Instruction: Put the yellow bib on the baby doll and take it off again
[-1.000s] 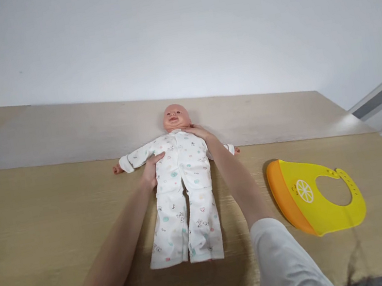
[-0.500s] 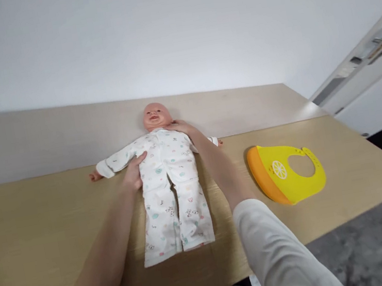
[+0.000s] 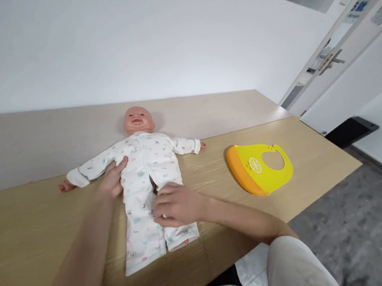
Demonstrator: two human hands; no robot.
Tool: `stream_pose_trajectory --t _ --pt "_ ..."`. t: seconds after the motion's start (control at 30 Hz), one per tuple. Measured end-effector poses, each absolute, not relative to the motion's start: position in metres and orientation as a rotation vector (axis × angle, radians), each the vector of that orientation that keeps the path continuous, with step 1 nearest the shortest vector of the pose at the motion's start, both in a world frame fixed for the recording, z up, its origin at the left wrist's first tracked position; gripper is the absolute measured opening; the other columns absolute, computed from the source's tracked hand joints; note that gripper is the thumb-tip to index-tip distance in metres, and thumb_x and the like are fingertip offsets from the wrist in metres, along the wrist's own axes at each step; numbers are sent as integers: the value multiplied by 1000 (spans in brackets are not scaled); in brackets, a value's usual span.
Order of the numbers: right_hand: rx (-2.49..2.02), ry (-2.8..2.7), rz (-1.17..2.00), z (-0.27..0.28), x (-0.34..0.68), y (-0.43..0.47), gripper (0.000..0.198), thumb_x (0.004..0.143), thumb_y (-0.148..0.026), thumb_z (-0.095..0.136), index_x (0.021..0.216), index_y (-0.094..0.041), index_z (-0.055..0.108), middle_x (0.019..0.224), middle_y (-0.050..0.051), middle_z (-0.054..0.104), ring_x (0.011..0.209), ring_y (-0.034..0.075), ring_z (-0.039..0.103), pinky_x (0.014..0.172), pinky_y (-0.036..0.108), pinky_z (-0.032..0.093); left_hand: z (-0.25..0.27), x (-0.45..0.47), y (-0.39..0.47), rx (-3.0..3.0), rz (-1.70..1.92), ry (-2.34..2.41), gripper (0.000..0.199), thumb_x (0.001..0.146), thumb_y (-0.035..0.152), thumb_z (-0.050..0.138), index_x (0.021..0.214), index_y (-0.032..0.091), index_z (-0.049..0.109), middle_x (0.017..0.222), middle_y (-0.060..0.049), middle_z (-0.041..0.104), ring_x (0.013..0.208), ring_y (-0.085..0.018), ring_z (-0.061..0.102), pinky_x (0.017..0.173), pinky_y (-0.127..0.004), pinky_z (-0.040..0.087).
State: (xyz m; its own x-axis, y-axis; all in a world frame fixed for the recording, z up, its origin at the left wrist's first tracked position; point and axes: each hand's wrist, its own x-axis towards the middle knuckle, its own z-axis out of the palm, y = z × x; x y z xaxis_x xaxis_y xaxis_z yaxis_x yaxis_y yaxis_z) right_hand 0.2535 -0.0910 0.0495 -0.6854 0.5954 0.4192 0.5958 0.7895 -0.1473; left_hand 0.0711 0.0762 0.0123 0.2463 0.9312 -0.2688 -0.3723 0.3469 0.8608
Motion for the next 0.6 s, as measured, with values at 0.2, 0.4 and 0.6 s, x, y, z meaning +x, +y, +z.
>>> stream_pose_trajectory --t 0.2,0.4,0.6 --pt "-1047 -2808 34 52 253 -92 38 99 -36 43 72 -15 60 72 3 62 70 11 51 69 27 31 11 66 71 778 1036 863 28 72 23 78 95 19 63 96 -8 73 88 -19 71 76 -26 59" --pt "-1104 -2879 -6 51 242 -107 29 97 -36 42 85 -17 59 82 2 64 74 16 58 64 30 37 9 70 61 739 1247 977 27 66 26 77 85 19 59 92 -3 72 104 -20 67 91 -28 54" --pt "-1000 -2728 -165 38 209 -153 41 80 -53 61 101 -18 57 96 6 61 75 20 60 49 33 40 11 73 34 1069 1380 1391 21 80 34 66 97 23 62 118 -4 66 126 -22 53 110 -32 40"
